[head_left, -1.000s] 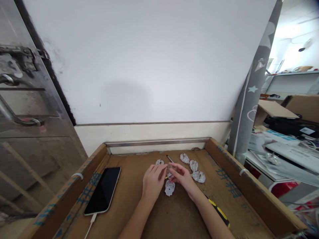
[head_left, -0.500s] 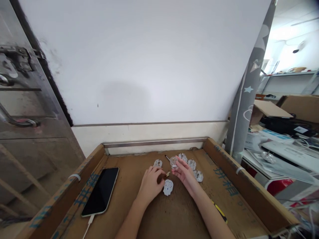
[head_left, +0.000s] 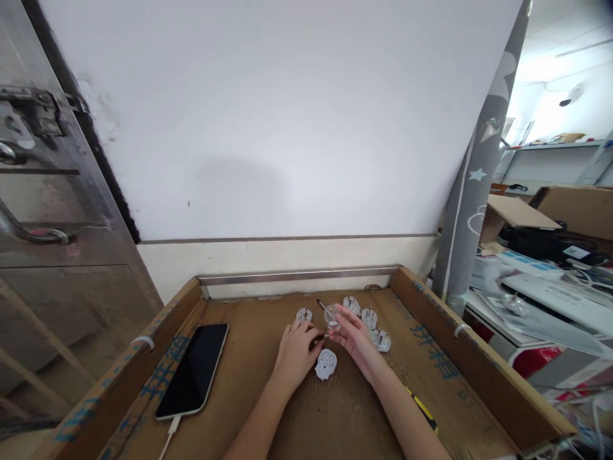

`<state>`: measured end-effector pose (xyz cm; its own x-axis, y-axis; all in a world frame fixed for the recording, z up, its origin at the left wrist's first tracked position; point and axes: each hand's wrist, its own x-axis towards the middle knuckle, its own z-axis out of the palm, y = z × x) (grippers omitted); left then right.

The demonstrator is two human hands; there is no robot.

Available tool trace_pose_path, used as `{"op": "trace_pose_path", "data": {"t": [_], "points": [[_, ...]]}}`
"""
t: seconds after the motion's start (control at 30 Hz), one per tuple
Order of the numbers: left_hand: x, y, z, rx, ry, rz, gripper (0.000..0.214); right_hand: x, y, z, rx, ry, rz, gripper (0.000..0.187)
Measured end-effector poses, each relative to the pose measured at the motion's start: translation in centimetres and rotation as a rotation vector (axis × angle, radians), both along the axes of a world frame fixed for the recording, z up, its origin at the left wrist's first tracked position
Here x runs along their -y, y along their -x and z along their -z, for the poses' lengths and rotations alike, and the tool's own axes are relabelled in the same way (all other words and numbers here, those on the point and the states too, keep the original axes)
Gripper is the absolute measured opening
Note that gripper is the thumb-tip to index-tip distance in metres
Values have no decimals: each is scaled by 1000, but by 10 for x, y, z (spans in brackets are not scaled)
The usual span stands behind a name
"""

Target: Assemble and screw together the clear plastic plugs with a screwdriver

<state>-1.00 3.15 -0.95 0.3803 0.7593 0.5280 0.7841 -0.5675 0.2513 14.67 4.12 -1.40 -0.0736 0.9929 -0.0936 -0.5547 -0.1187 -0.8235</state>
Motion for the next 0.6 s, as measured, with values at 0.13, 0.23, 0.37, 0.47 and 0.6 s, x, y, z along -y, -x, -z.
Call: {"op": "trace_pose_path", "data": {"t": [0.13,0.23,0.37,0.47,0.6], "points": [[-1,-2,0,-40,20,-18,11,0,0,0,12,-7,-8,68],[1,-2,-3,4,43,-11,13,0,0,1,25,-6,-10,69],[1,1,-6,194,44,-49,14,0,1,3,48,-13,-15,66],[1,4,-6,320,-1,-71,21,0,3,3,64,-18,-32,65],[3,5,-7,391,-49,-69,21,1,5,5,75,-22,-63,66]]}}
